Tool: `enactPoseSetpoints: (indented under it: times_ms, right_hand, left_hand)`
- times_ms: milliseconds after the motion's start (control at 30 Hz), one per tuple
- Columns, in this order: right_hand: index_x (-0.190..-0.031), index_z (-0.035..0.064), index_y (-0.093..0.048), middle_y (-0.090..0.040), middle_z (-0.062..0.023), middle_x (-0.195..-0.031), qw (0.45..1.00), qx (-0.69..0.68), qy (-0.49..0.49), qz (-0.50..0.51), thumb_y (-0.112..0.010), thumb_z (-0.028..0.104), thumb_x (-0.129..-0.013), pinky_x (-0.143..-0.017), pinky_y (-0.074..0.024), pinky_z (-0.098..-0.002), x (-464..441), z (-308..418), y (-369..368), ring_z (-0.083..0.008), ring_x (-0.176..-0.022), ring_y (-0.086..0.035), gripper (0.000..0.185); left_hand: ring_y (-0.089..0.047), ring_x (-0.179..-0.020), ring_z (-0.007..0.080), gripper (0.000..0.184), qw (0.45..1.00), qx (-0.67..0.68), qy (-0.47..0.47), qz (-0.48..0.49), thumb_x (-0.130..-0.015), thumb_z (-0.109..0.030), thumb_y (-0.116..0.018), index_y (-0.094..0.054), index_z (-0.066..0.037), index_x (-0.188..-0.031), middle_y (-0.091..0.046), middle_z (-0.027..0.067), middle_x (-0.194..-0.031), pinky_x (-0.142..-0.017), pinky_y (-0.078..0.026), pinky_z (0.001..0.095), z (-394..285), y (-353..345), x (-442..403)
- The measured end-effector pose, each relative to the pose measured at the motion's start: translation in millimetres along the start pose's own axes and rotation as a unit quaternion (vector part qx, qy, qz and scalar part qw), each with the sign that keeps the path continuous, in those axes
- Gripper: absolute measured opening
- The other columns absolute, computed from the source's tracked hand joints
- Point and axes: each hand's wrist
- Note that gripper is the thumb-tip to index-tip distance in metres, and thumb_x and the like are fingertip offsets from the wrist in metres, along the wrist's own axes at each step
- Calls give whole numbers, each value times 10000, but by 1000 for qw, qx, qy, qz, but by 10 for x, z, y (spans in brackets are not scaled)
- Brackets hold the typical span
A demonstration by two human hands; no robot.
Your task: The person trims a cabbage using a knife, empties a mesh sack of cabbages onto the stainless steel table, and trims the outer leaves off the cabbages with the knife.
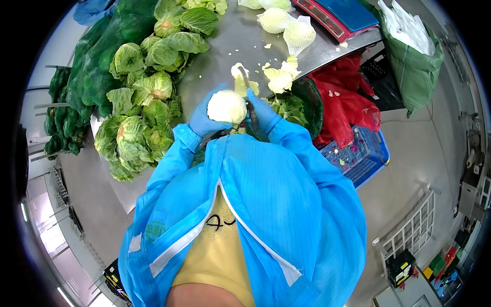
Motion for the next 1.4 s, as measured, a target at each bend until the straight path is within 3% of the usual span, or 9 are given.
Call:
enactPoseSetpoints:
  times_ms: [33, 67, 167, 333, 933, 1167, 1233, 1267, 1400]
  right_hand:
    - [-1125, 43, -555, -646, -75, -920, 998, -26, 54, 14, -471, 502, -898, -541, -462, -270, -186, -114, 136, -156, -612, -580, 518]
    - [-1197, 54, -527, -636, -64, -784, 975, 121, 128, -136, -457, 491, -907, -524, -447, -259, 60, 34, -90, -131, -549, -552, 529]
    - [-1314, 83, -433, -626, -75, -711, 921, 316, 205, -100, -470, 474, -905, -545, -457, -269, 170, 56, -140, -135, -551, -559, 567]
    - [-1397, 230, -311, -617, -250, -812, 801, 549, 233, -53, -393, 489, -906, -681, -467, -479, 13, -136, -232, -416, -746, -598, 561]
    - [-1405, 268, -242, -631, -211, -812, 700, 677, 195, -118, -345, 456, -920, -632, -476, -496, 113, -34, -371, -388, -720, -612, 531]
    - [-1393, 255, -276, -634, -205, -887, 691, 694, 156, -126, -349, 468, -914, -666, -476, -499, 162, 78, -419, -395, -769, -614, 529]
    - [-1393, 281, -299, -622, -217, -780, 686, 675, 233, -138, -355, 470, -921, -628, -470, -497, 53, -2, -297, -396, -695, -600, 511]
    - [-1370, 252, -341, -621, -219, -968, 700, 685, 157, -126, -356, 482, -909, -729, -473, -493, 147, 100, -380, -400, -842, -606, 516]
    - [-1366, 263, -360, -621, -214, -979, 737, 641, 172, -127, -348, 488, -915, -734, -476, -480, 102, -23, -301, -393, -840, -609, 504]
  left_hand:
    - [-471, -1170, 251, 1092, 998, 36, 13, -57, -483, -239, -881, -288, -12, -1373, -450, 156, -1291, -995, -388, 368, 111, -40, 22]
    - [-479, -1160, 245, 1038, 991, 72, 26, -114, -497, -236, -874, -331, -6, -1350, -451, 152, -1287, -980, -404, 366, 222, -78, 44]
    - [-502, -1128, 244, 999, 974, 16, 46, -220, -523, -249, -859, -339, -3, -1340, -469, 156, -1255, -942, -435, 355, 493, -194, 76]
    - [-485, -1151, 282, 988, 948, -143, 88, -269, -536, -271, -844, -332, -3, -1338, -464, 173, -1250, -965, -414, 360, 552, -234, 80]
    - [-459, -1175, 315, 1002, 924, -240, 158, -254, -557, -333, -828, -297, -38, -1353, -420, 168, -1297, -967, -409, 367, 368, -255, 23]
    - [-459, -1165, 334, 1016, 906, -290, 165, -261, -552, -357, -829, -295, -39, -1356, -422, 168, -1298, -948, -422, 386, 375, -320, -23]
    - [-462, -1160, 337, 1021, 904, -295, 170, -259, -548, -365, -830, -295, -41, -1356, -423, 165, -1294, -944, -425, 388, 379, -332, -27]
    - [-465, -1154, 339, 1026, 902, -302, 172, -257, -544, -372, -830, -296, -43, -1356, -425, 163, -1290, -940, -428, 390, 373, -329, -39]
    - [-493, -1119, 344, 1023, 904, -302, 154, -260, -556, -393, -830, -292, -49, -1355, -438, 202, -1251, -917, -447, 394, 341, -323, -1]
Point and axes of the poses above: each hand's wrist, its own x-axis away from the middle knuckle, its own y-axis out of the back of the hand, z = x × y
